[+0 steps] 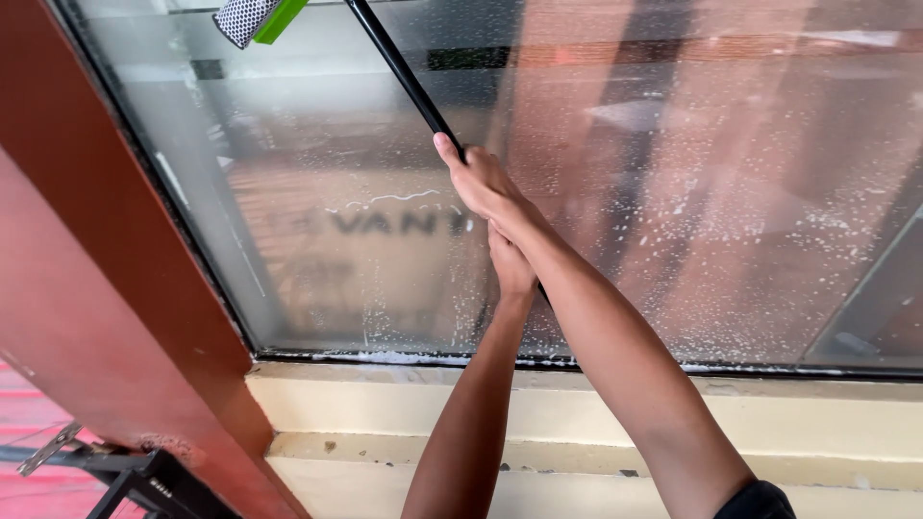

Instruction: Cleaning a large glass window using a squeegee and a bucket of soapy water.

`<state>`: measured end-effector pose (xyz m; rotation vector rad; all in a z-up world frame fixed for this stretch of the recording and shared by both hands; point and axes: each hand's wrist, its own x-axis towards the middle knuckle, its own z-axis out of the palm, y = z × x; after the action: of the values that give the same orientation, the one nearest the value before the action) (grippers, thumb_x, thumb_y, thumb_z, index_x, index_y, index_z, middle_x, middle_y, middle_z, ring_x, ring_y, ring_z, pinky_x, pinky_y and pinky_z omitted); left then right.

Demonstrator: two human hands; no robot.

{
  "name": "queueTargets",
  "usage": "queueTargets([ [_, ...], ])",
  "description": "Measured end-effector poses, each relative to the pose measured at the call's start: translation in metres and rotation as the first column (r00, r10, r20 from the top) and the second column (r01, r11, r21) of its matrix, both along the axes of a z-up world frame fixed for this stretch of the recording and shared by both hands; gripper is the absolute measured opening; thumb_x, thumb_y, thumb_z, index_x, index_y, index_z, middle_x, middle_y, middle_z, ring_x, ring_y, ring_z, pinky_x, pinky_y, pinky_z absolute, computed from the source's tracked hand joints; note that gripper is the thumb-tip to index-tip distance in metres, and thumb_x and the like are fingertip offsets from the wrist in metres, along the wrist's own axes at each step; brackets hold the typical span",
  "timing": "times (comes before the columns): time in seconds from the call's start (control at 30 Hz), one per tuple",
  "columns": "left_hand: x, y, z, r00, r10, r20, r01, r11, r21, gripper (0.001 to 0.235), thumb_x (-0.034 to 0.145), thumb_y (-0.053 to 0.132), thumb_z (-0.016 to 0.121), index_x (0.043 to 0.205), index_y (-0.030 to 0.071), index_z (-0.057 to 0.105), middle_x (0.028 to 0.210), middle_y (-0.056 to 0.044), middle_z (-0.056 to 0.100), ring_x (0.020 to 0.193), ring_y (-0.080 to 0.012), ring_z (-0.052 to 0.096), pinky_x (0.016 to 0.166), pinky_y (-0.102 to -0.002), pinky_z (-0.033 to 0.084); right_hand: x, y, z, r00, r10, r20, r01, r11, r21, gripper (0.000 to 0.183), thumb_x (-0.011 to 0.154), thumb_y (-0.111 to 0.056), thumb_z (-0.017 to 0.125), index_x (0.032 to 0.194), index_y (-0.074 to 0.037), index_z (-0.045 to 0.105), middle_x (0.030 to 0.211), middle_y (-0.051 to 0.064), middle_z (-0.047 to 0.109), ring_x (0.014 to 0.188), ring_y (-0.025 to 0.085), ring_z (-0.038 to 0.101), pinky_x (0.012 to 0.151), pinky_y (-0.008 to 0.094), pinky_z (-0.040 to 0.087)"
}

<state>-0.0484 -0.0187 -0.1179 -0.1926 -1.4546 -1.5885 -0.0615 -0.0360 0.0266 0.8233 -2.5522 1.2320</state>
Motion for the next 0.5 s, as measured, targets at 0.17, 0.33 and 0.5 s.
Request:
queueTargets([
  [0.17, -0.018, 0.034, -0.011, 0.999, -0.034, 0.025, 0.033, 0.999, 0.019, 0.058, 0.103, 0.039, 0.057, 0.139, -0.005, 0.047, 0.132, -0.026, 0.063, 0.124, -0.0385, 0.062, 0.101, -0.045, 0.047, -0.009, 0.035, -0.005, 1.000, -0.009, -0.008, 0.009, 0.999, -0.051, 0.071, 0.097, -0.077, 0.029, 0.070, -0.015, 0.051, 0.053, -0.001, 0.046, 0.055, 0.016, 0.054, 0.056, 0.044, 0.044],
  [0.33, -0.005, 0.074, 0.000, 0.974, -0.174, 0.144, 0.160, 0.981, 0.108, 0.060, 0.099, 0.041, 0.057, 0.141, 0.000, 0.043, 0.124, -0.026, 0.068, 0.117, -0.0404, 0.068, 0.093, -0.047, 0.050, -0.012, 0.078, -0.006, 0.999, -0.045, -0.017, 0.043, 0.994, -0.099, 0.069, 0.093, -0.078, 0.031, 0.086, -0.016, 0.061, 0.059, 0.006, 0.061, 0.066, 0.020, 0.066, 0.065, 0.045, 0.050],
  [0.5, 0.002, 0.113, 0.003, 0.984, -0.128, 0.123, 0.133, 0.991, -0.033, 0.060, 0.096, 0.040, 0.060, 0.138, 0.002, 0.042, 0.109, -0.030, 0.072, 0.106, -0.0486, 0.070, 0.083, -0.054, 0.054, -0.018, 0.122, -0.013, 0.991, -0.127, -0.035, 0.123, 0.988, -0.097, 0.083, 0.097, -0.075, 0.029, 0.076, -0.001, 0.059, 0.059, 0.007, 0.048, 0.062, 0.023, 0.055, 0.064, 0.047, 0.046],
])
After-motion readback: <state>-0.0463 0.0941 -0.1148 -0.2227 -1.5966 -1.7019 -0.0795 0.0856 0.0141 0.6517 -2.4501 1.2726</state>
